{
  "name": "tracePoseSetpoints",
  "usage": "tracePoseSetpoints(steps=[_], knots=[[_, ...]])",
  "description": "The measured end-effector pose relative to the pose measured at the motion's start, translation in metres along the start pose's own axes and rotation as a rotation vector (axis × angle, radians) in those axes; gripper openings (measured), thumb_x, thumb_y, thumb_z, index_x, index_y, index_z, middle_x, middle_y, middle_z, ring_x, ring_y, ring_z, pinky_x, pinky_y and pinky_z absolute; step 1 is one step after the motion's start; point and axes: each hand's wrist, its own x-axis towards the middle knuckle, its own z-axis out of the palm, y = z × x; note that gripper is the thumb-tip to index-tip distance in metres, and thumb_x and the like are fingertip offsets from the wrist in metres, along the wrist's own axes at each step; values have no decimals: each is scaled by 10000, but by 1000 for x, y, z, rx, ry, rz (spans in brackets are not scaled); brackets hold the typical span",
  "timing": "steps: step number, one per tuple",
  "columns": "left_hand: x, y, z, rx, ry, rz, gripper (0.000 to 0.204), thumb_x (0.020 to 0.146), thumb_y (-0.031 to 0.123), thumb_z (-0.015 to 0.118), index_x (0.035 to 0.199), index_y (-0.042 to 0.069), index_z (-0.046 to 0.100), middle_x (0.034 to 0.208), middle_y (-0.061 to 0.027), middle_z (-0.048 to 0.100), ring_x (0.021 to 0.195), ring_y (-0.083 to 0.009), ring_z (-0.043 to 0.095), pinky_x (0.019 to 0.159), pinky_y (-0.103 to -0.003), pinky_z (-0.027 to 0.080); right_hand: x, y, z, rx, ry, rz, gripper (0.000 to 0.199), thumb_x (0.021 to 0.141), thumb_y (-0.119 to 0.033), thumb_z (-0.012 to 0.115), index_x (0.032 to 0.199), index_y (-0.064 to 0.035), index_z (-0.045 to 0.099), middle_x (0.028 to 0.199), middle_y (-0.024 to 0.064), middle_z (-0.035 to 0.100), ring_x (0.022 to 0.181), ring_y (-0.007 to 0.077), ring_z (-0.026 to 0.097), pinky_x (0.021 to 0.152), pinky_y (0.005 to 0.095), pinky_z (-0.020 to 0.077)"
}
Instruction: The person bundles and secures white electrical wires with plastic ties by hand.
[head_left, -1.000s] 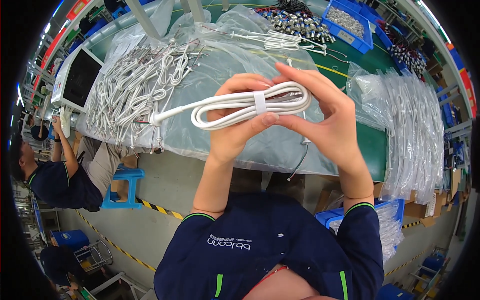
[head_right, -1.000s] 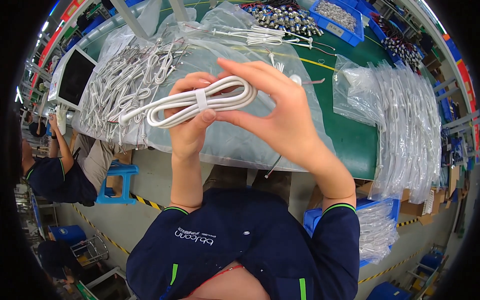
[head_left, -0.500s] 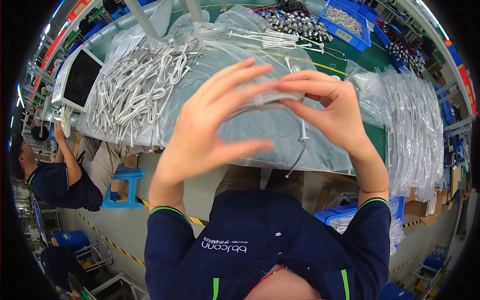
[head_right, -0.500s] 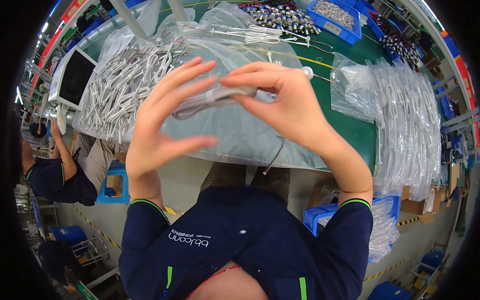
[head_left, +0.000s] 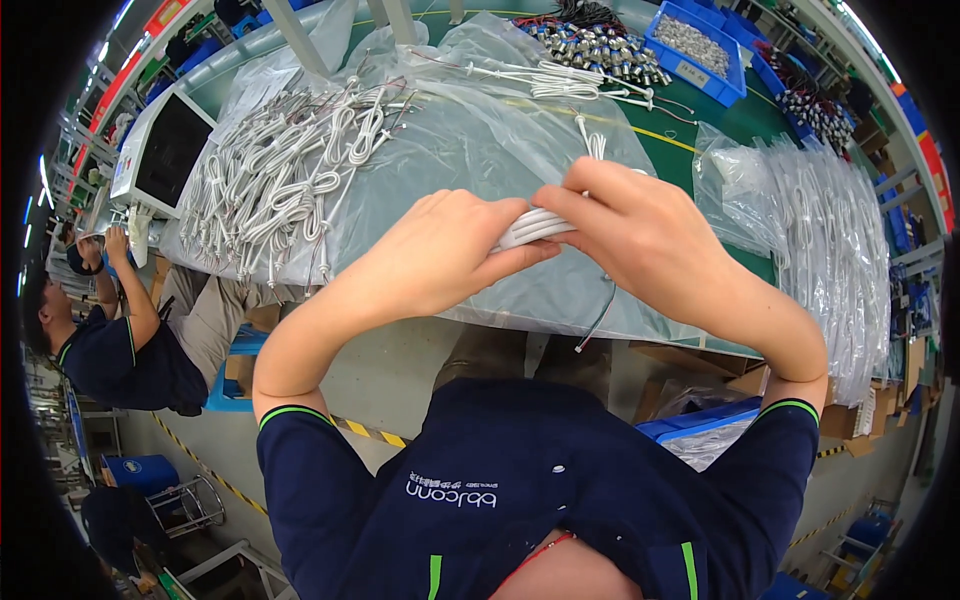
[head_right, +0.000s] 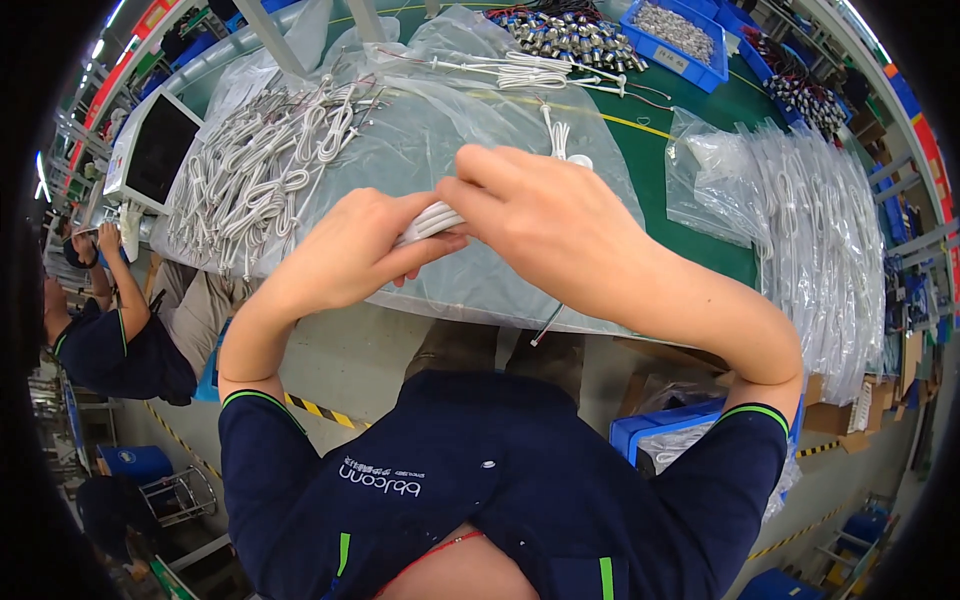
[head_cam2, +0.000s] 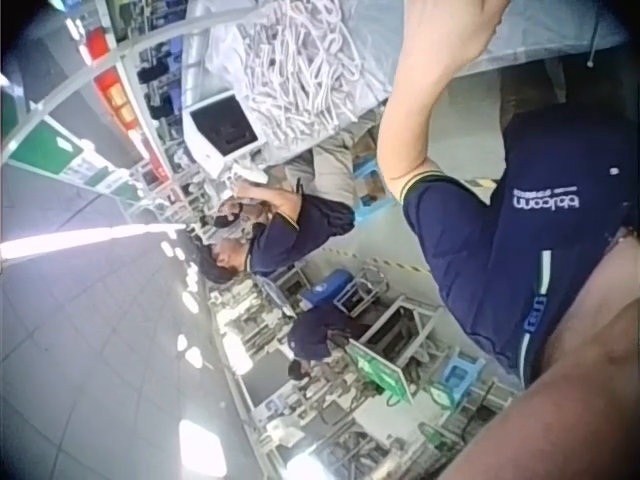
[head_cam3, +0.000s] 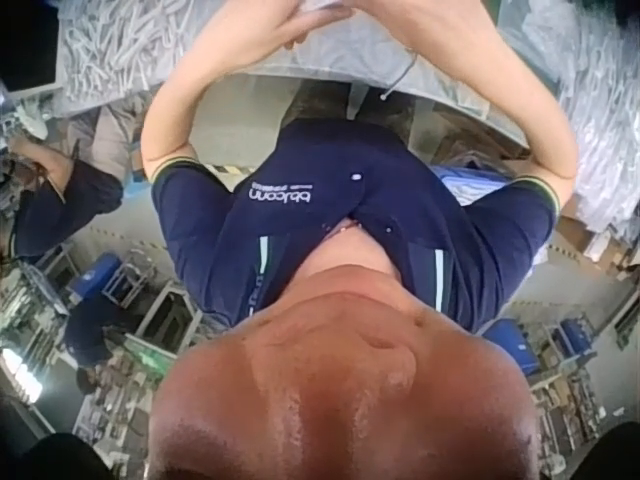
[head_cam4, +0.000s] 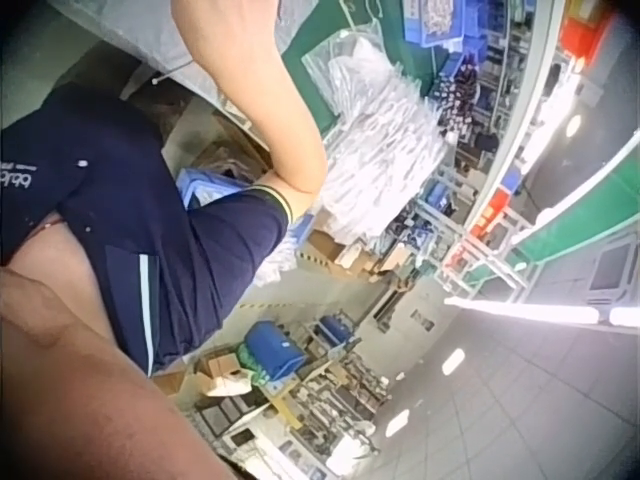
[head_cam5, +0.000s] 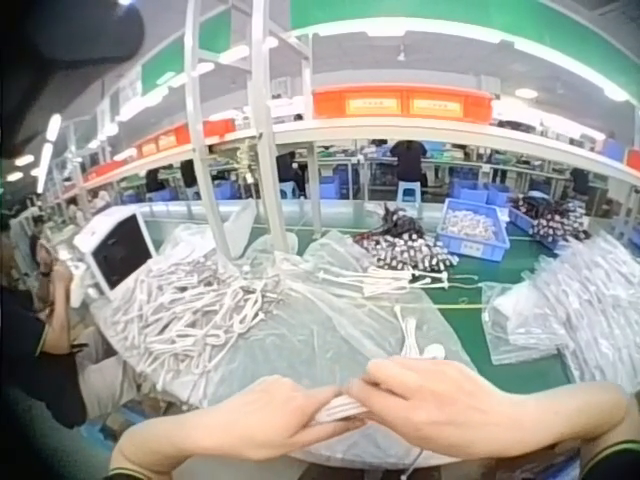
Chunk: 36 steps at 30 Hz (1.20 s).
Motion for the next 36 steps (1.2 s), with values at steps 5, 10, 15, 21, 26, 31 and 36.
tracePoseSetpoints(steps=[5,10,15,21,26,31,36], knots=[[-4,9,-19,79,63,94,219,822,251,600,916,54,590,567,-114,560,494,-280,554,463,-339,402,3,-8,-16,162,147,29,348,661,-8,678,1000,-50,613,736,70,457,596,213,490,509,311,402],[-8,8,-15,35,36,110,208,804,240,615,885,50,587,567,-124,547,501,-302,543,454,-347,387,-2,-7,-14,144,152,33,354,648,3,680,995,-52,633,724,63,470,591,210,492,508,304,406],[-8,8,-13,36,65,144,195,796,236,621,825,49,578,563,-134,540,494,-309,534,448,-348,382,-4,-7,-18,149,145,49,365,637,1,686,994,-54,637,732,65,488,596,204,508,509,299,410],[-3,6,-13,215,122,147,230,800,252,623,848,30,591,575,-107,571,484,-255,558,444,-327,393,-13,5,-20,135,159,139,345,652,42,668,987,-32,635,754,70,506,630,197,526,537,280,430],[5,8,-1,-1173,20,-61,355,881,322,518,1001,-7,573,744,-68,630,550,-116,587,437,-241,418,-22,16,-19,192,298,213,287,685,42,661,958,-44,642,773,69,518,669,191,548,547,282,435],[8,8,0,-1094,-107,-128,342,895,309,503,1022,-2,566,745,-63,625,520,-75,542,429,-176,367,-20,13,-5,253,342,181,396,670,65,670,1050,-24,605,855,68,544,803,182,571,682,264,479],[6,6,6,-950,45,-136,303,876,280,563,977,-5,580,736,-37,621,543,-59,537,455,-170,370,-27,14,28,1137,400,640,506,779,-50,631,1230,-17,404,1098,107,531,941,170,580,822,305,491]])
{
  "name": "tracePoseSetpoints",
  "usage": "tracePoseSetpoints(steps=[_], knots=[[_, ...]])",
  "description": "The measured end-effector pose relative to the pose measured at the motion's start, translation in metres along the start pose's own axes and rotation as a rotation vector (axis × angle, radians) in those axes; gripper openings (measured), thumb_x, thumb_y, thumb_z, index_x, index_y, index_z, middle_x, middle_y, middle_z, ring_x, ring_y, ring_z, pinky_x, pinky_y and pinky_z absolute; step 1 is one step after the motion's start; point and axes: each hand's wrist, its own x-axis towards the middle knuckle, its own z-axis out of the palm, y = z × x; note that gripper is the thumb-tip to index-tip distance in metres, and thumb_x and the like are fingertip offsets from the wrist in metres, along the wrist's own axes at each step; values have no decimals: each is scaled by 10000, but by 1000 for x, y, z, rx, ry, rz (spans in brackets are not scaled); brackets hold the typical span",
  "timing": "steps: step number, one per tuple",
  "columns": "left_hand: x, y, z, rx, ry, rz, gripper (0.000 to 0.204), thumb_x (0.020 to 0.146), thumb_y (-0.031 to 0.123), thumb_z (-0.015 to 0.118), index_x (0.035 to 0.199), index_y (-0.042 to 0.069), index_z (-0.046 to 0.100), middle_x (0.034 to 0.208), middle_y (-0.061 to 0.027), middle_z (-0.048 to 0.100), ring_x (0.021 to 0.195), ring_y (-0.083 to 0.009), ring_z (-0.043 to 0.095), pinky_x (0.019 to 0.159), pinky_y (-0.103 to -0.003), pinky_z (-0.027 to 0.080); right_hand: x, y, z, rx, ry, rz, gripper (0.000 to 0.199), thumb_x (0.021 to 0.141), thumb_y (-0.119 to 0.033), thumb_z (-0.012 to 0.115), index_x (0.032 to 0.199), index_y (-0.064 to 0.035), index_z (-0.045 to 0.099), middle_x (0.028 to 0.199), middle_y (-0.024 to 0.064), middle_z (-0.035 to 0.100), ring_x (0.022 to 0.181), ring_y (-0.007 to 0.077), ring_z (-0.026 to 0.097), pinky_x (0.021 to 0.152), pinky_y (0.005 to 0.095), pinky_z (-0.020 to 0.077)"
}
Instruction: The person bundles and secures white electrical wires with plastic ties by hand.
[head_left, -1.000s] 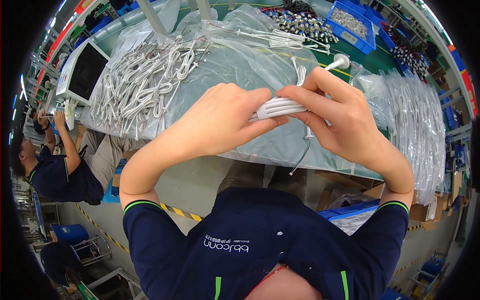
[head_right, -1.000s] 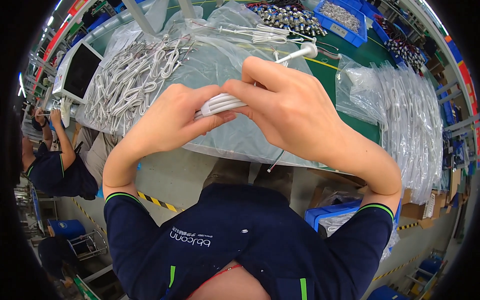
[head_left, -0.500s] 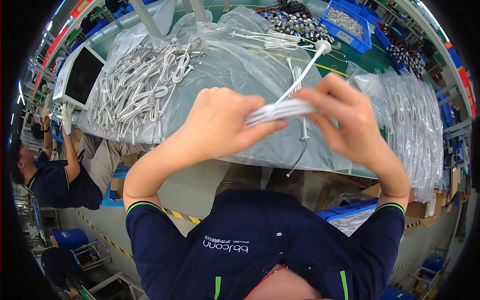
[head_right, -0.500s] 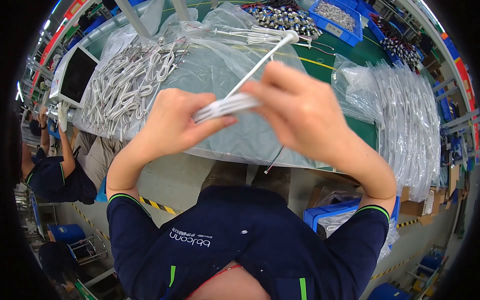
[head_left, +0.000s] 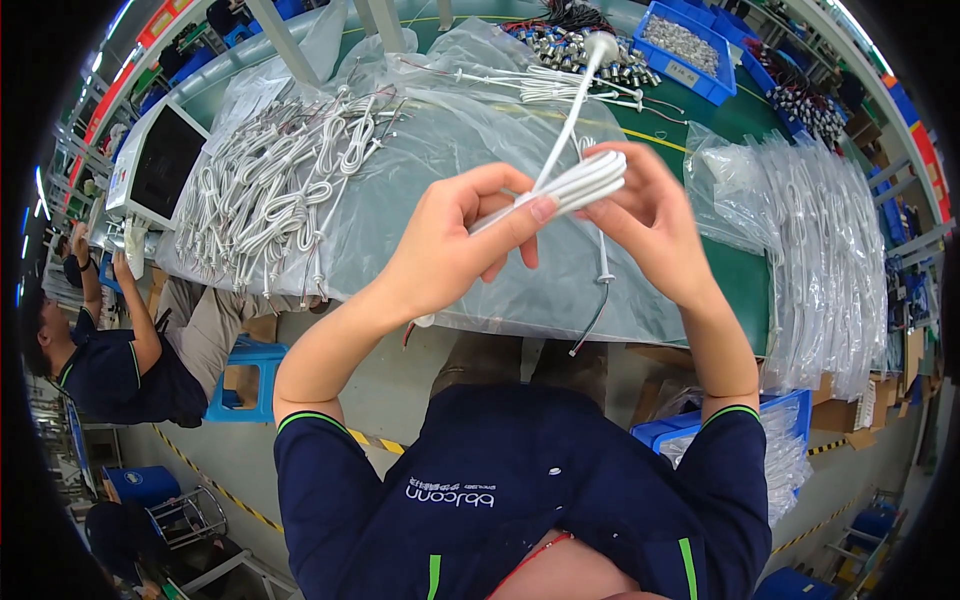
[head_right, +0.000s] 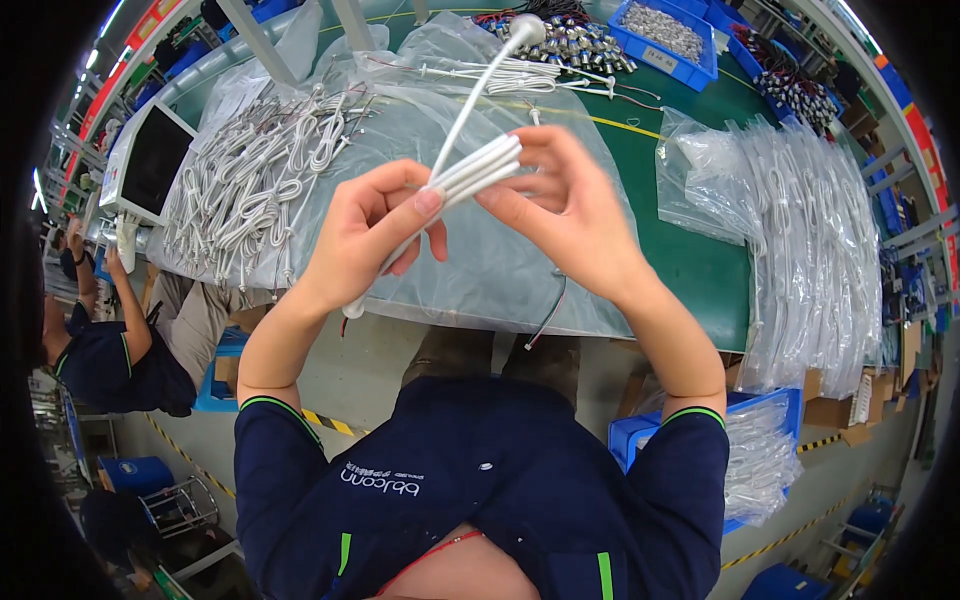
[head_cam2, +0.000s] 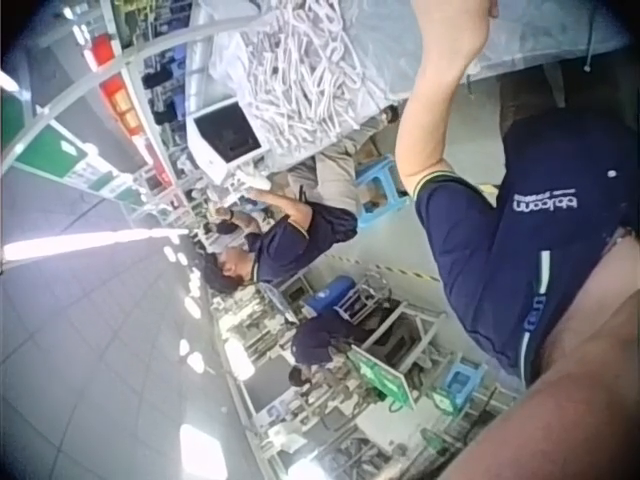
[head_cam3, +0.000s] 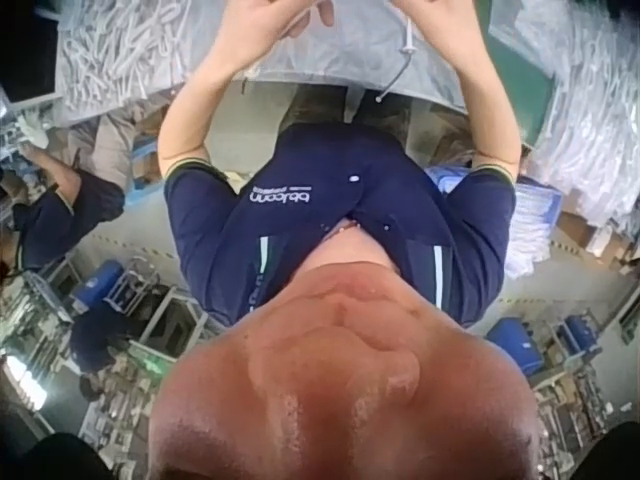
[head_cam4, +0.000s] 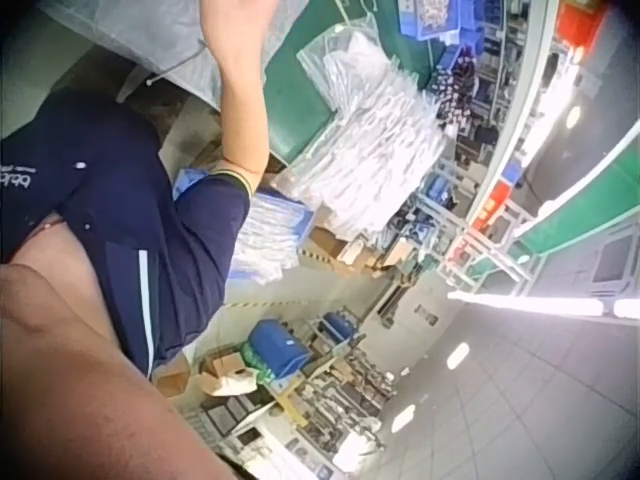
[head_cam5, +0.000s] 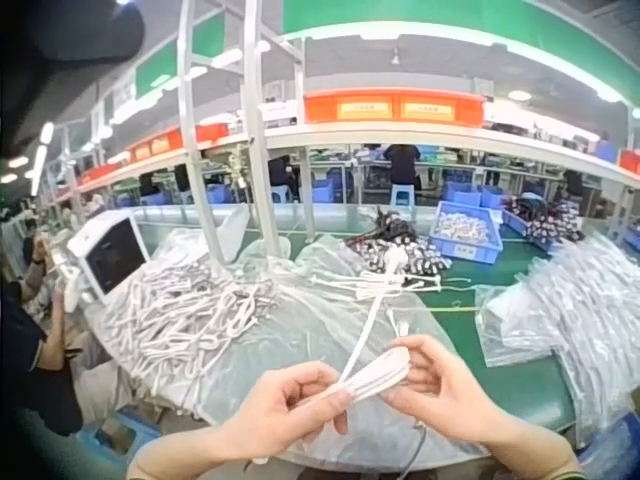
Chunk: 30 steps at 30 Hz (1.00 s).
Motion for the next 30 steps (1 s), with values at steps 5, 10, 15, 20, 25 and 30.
tracePoseSetpoints(steps=[5,10,15,20,25,30], knots=[[8,-17,5,723,333,548,275,792,215,656,920,5,534,726,-105,617,553,-204,606,505,-306,463,10,-8,22,570,-129,66,550,833,-276,579,1268,-7,376,1195,145,516,1068,221,539,921,390,424],[7,-23,1,936,387,654,303,750,173,702,942,24,521,733,-104,619,582,-207,622,517,-274,477,21,0,41,537,1,79,266,908,-199,481,1118,-40,441,1142,150,540,1066,261,552,867,364,467],[5,-20,-4,947,414,734,305,738,180,713,922,36,517,738,-91,623,548,-212,614,484,-276,474,20,9,47,690,14,-83,126,955,-168,387,916,-59,436,845,56,500,1052,329,552,865,407,467],[18,-8,-5,1257,700,975,282,772,169,657,982,45,516,753,-106,576,758,-271,585,672,-344,473,32,17,47,570,142,-327,115,950,-167,415,943,-53,403,835,52,499,1030,312,561,853,362,472],[2,-38,-2,759,705,802,297,808,146,624,1080,49,555,953,-111,588,900,-257,578,776,-335,460,47,23,30,582,370,-598,122,962,-151,363,948,-44,418,858,48,460,1073,332,525,1002,463,365],[22,-44,18,-922,149,432,362,813,123,640,1139,-3,548,1009,-128,611,952,-207,589,759,-316,533,28,27,52,384,59,-471,107,921,-126,476,966,-31,455,928,104,575,1107,321,512,958,384,374]])
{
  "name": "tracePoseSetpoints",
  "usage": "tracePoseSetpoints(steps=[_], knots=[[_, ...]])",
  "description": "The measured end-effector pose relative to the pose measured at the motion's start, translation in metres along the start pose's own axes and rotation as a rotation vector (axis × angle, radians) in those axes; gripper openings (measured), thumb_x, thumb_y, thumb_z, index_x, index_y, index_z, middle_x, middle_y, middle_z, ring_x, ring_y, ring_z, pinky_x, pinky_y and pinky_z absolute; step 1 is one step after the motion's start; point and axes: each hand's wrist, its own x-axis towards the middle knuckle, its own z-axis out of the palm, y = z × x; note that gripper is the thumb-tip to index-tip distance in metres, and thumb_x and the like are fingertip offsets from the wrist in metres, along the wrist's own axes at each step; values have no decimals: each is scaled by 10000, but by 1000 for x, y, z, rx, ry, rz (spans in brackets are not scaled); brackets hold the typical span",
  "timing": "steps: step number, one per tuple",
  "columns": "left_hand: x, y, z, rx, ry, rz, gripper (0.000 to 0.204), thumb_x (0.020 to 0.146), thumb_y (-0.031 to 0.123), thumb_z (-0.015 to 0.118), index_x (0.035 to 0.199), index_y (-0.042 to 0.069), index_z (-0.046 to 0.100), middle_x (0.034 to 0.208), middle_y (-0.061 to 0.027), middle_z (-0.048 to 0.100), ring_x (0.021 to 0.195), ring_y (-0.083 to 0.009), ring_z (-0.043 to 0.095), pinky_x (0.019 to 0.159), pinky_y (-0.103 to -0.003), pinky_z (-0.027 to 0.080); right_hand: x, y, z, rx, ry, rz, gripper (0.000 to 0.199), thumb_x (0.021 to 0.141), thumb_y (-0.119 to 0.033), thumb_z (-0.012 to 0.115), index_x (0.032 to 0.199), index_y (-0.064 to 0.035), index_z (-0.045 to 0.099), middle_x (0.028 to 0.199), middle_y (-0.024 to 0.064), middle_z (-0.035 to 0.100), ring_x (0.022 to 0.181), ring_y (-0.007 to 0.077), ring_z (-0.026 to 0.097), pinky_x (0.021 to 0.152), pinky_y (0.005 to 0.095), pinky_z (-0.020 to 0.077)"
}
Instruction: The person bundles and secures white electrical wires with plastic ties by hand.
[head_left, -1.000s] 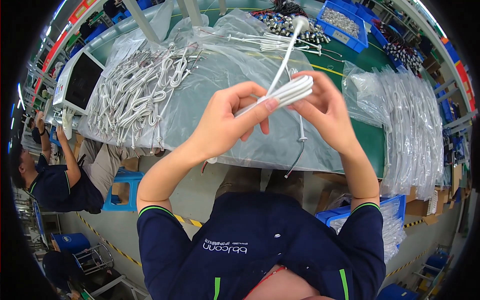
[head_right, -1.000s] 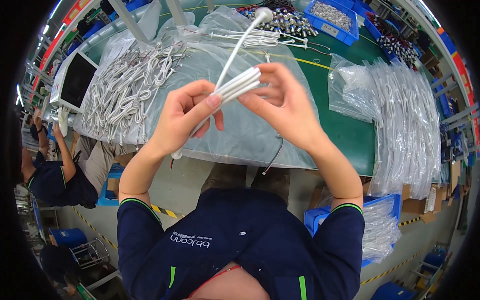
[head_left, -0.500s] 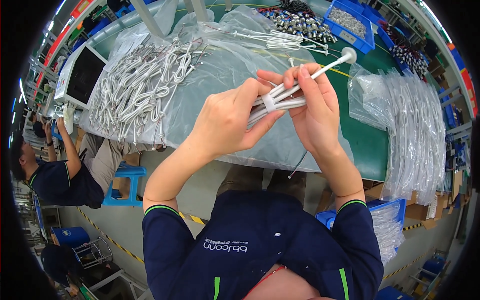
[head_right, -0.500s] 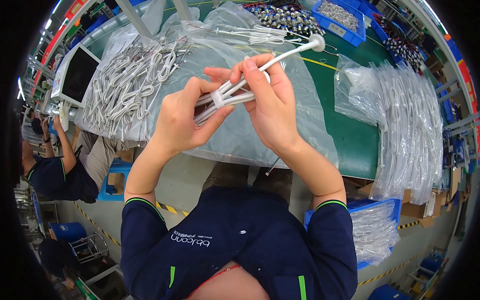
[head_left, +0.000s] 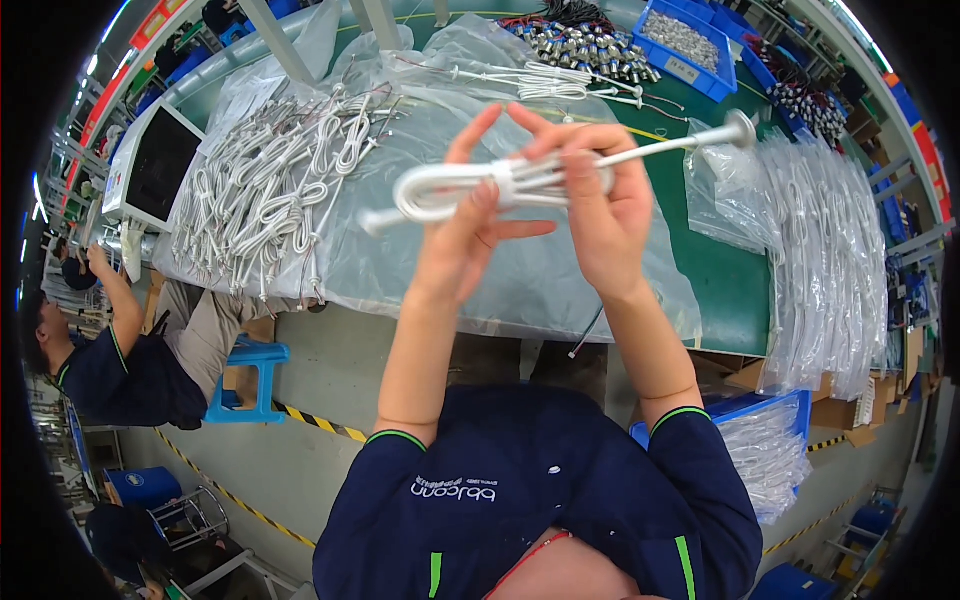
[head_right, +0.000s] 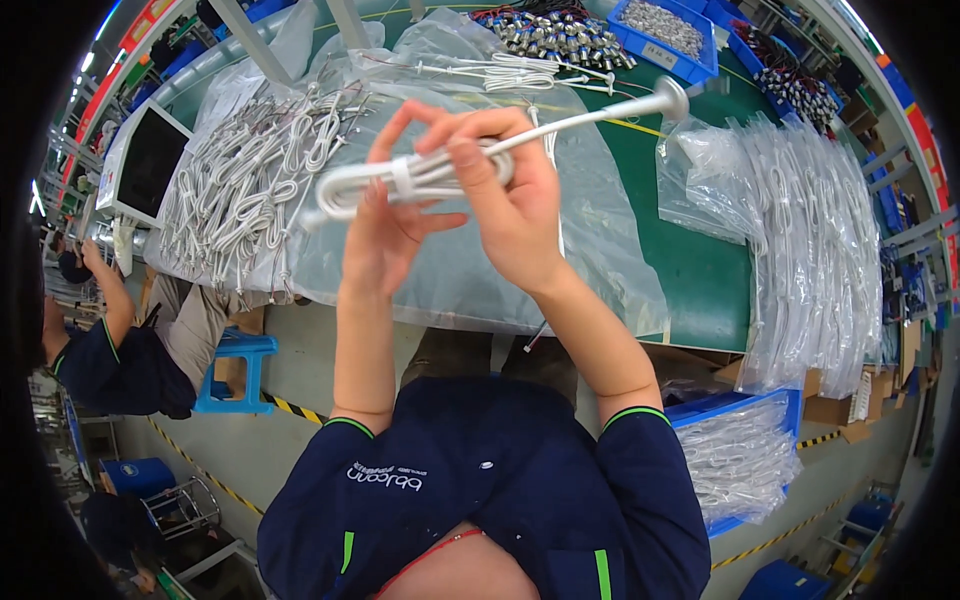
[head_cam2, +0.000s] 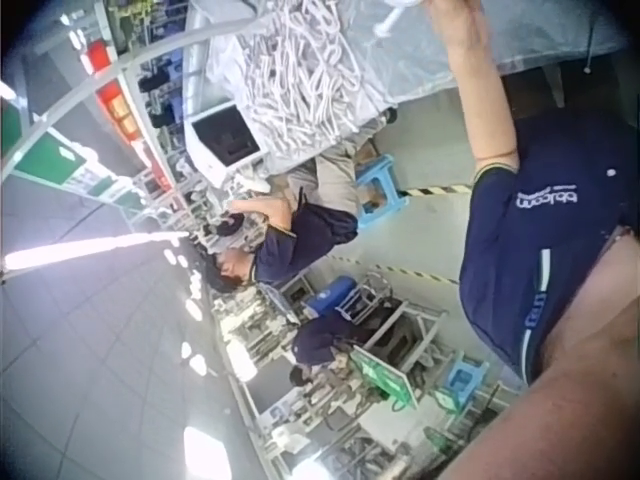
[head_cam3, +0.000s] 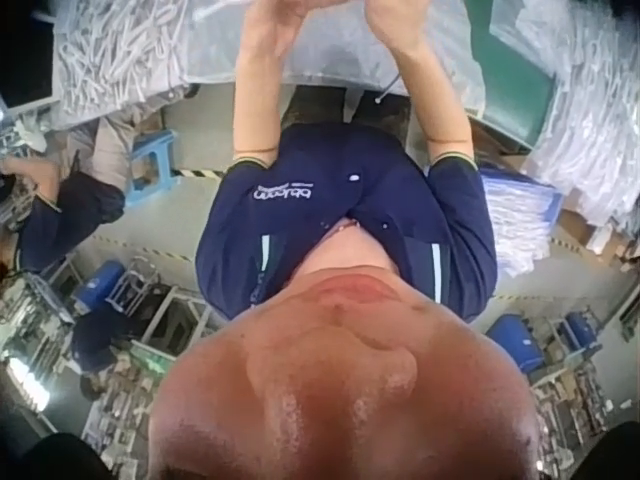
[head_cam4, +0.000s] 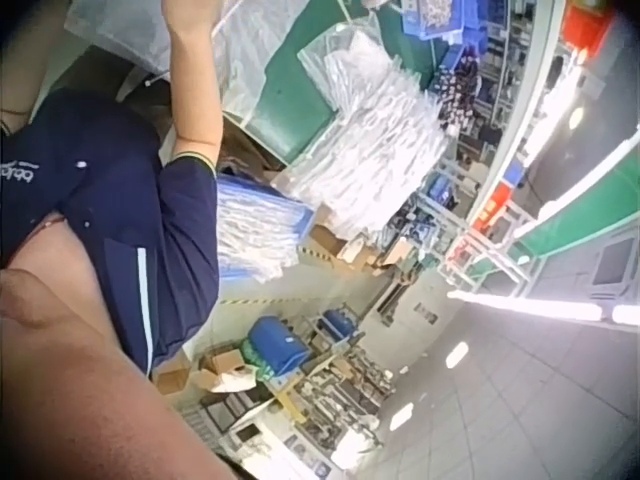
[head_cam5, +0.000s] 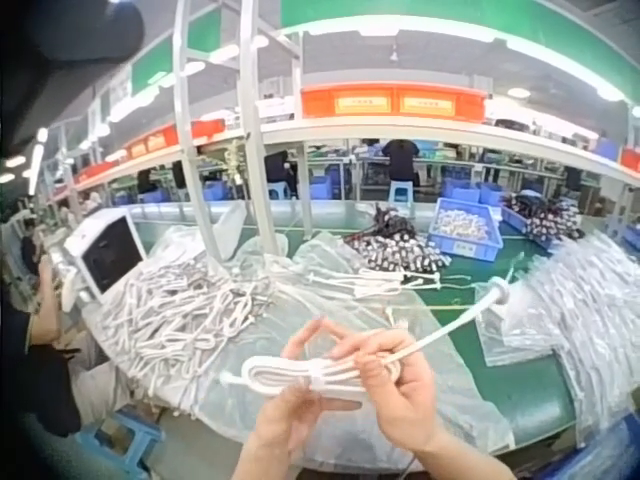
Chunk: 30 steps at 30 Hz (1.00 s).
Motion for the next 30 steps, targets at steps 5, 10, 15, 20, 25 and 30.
tracePoseSetpoints(steps=[5,10,15,20,25,30], knots=[[7,-7,-13,452,154,-120,407,782,96,671,1148,-18,535,1039,-118,601,973,-195,582,779,-343,537,-8,1,-13,-145,121,173,219,880,-80,537,1079,11,518,1115,152,568,1128,259,505,961,345,376],[7,-11,-13,476,71,39,444,748,28,686,1160,-25,529,1078,-126,598,982,-188,577,869,-312,483,-17,-10,-15,51,343,474,263,837,-32,590,1092,1,535,1124,132,565,1086,228,524,943,340,407],[8,-6,-16,395,-17,167,461,805,36,618,1227,-21,440,1207,-190,511,1087,-267,531,896,-374,472,-23,-17,-23,211,309,424,288,833,-25,584,1112,-16,509,1217,160,484,1135,299,488,960,408,413],[2,-5,7,248,58,251,521,852,93,573,1284,-2,299,1242,-250,447,1126,-351,490,882,-431,481,-27,-25,-24,169,182,133,284,840,-11,561,1109,-28,475,1240,176,455,1199,347,423,958,446,413],[-1,-10,16,395,10,322,539,856,129,578,1285,5,276,1244,-256,439,1138,-371,473,875,-449,484,-32,-32,-29,305,225,113,275,817,3,582,1067,-47,477,1245,182,446,1213,348,406,973,453,393],[0,-16,20,406,-51,329,497,869,91,540,1280,9,274,1275,-254,397,1163,-373,447,889,-465,471,-34,-39,-32,243,265,113,312,803,5,593,1084,-52,470,1260,190,437,1226,347,390,980,449,382]])
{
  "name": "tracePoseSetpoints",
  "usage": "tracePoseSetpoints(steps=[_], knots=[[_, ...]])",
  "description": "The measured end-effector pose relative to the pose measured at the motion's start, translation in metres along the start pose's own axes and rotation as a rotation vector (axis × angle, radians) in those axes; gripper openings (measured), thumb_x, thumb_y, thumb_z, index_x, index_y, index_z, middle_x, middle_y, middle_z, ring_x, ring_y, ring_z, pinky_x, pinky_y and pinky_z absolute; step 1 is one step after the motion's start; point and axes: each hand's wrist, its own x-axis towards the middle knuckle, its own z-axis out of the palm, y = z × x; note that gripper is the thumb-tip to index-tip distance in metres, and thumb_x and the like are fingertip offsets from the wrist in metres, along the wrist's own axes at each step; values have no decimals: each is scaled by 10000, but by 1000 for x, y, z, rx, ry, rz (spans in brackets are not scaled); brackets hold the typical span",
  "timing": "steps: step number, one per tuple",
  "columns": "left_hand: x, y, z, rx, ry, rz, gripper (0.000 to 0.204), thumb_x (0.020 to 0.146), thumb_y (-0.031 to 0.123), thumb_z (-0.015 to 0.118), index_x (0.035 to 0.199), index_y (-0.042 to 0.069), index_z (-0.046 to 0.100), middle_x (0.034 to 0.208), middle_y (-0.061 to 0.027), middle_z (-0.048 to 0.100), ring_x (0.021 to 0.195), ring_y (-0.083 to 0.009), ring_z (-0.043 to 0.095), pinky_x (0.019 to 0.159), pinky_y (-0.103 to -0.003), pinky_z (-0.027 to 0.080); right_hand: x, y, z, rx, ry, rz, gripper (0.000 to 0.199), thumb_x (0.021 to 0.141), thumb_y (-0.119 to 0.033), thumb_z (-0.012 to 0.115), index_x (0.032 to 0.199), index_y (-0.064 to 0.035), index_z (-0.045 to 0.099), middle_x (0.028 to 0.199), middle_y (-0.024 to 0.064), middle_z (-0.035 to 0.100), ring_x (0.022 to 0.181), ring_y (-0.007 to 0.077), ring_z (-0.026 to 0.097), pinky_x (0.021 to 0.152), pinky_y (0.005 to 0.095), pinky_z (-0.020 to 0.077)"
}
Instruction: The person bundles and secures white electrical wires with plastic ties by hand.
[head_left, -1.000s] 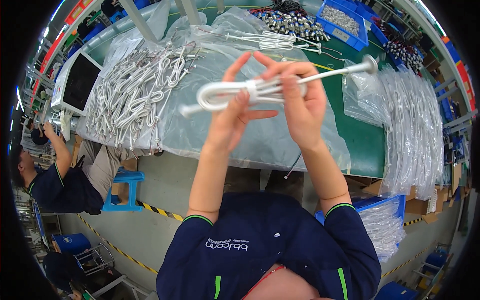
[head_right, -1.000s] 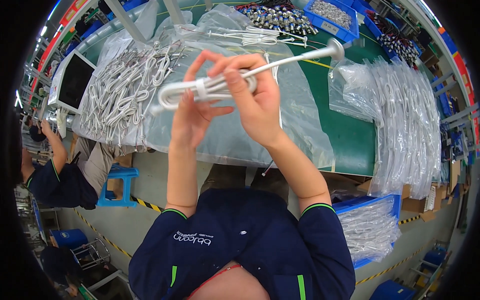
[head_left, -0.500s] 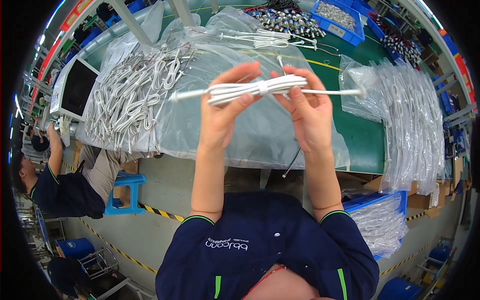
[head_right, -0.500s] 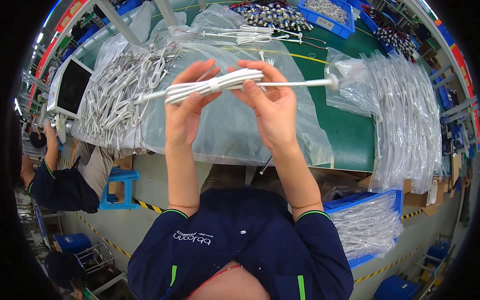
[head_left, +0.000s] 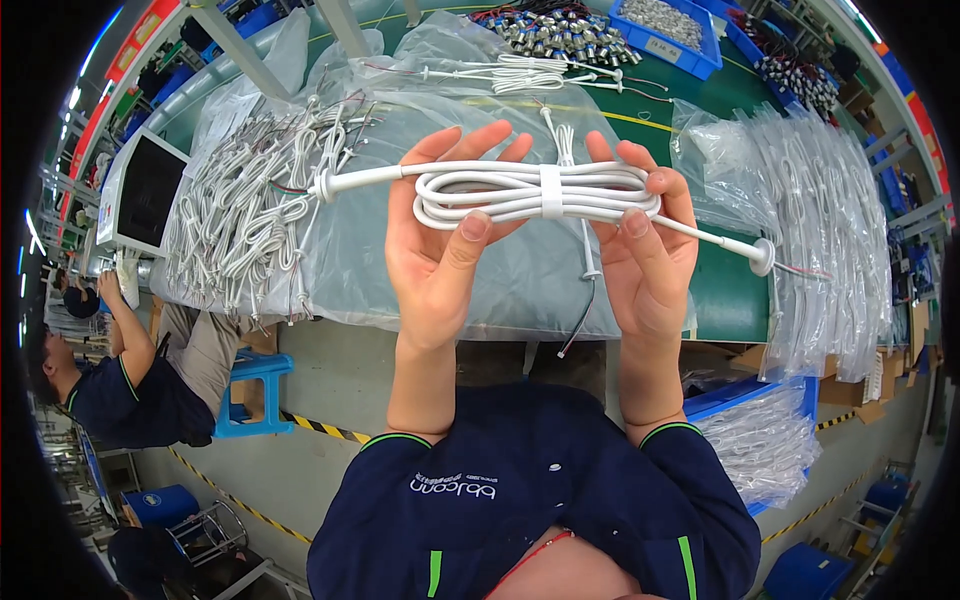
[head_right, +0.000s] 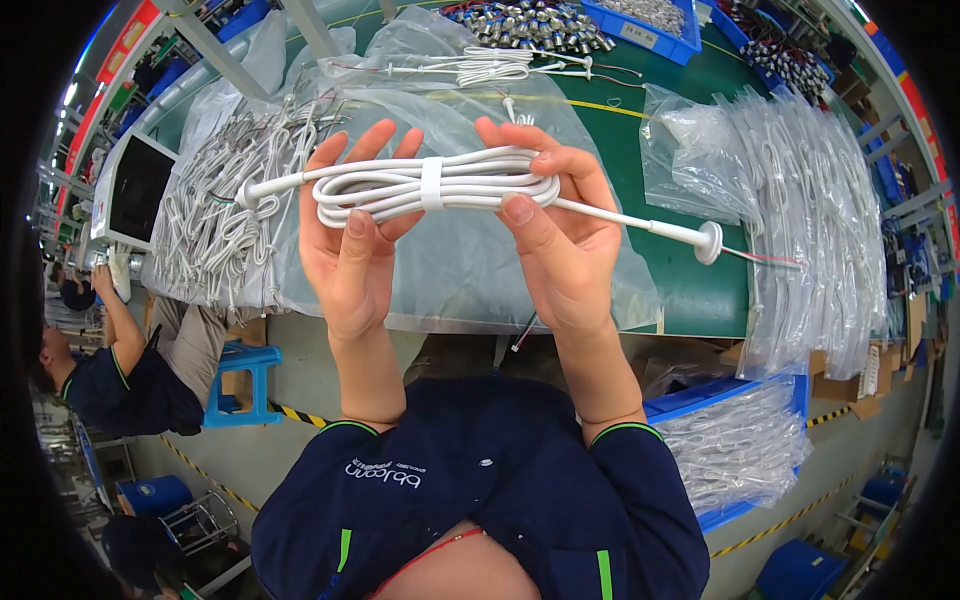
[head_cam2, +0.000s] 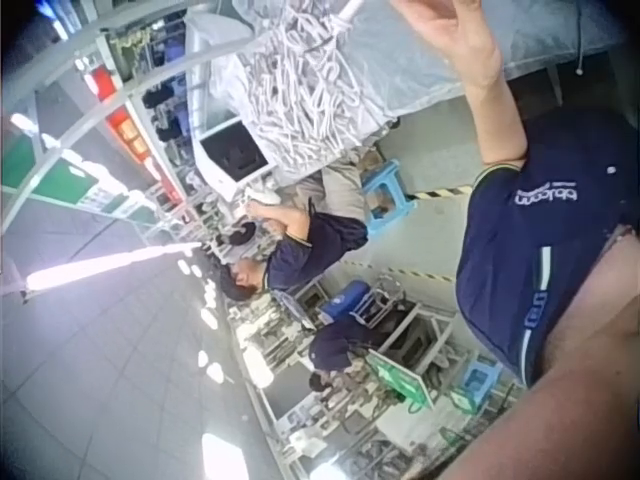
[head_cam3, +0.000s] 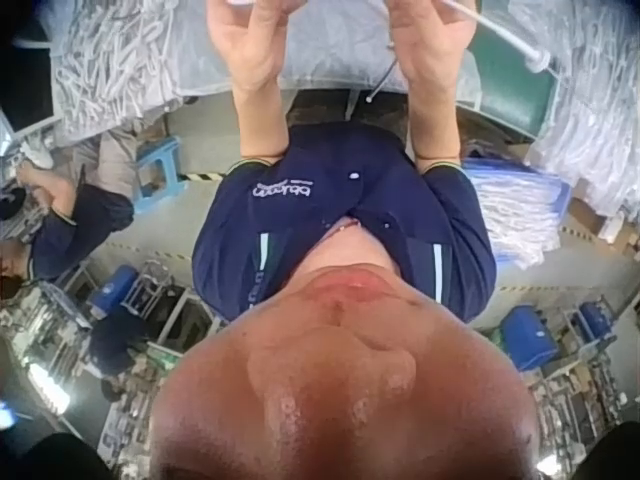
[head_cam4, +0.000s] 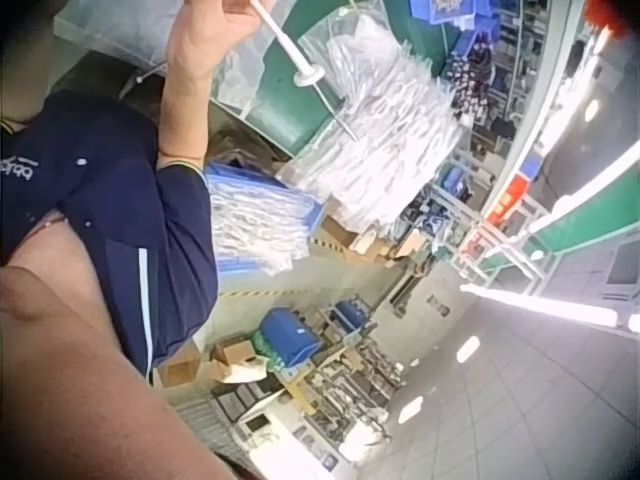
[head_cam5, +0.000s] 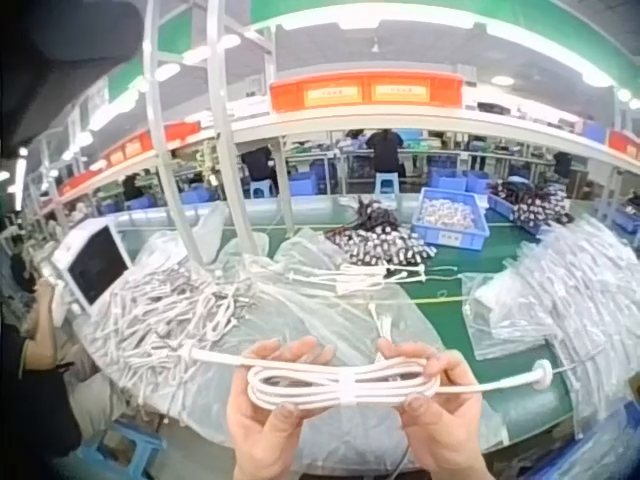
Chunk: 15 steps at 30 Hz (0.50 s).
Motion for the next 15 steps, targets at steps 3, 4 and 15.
tracePoseSetpoints(steps=[3,4,15], knots=[[-1,-3,4,-44,-23,-5,447,872,54,514,1253,13,285,1248,-237,406,1181,-367,429,905,-465,460,2,-4,5,-3,45,-24,429,787,21,604,1170,-49,425,1266,196,434,1226,333,393,975,439,389],[-1,-6,7,-47,-26,-9,447,872,54,514,1253,13,285,1248,-237,406,1181,-367,429,905,-465,460,2,-4,8,22,96,-29,509,771,38,615,1221,-47,393,1268,199,434,1224,323,397,971,432,394],[0,-24,2,8,-141,33,293,885,81,488,1131,35,335,1143,-214,458,1081,-321,509,931,-396,424,2,11,2,275,199,129,282,907,-201,505,1132,-42,444,1172,168,522,1130,294,499,921,377,443]])
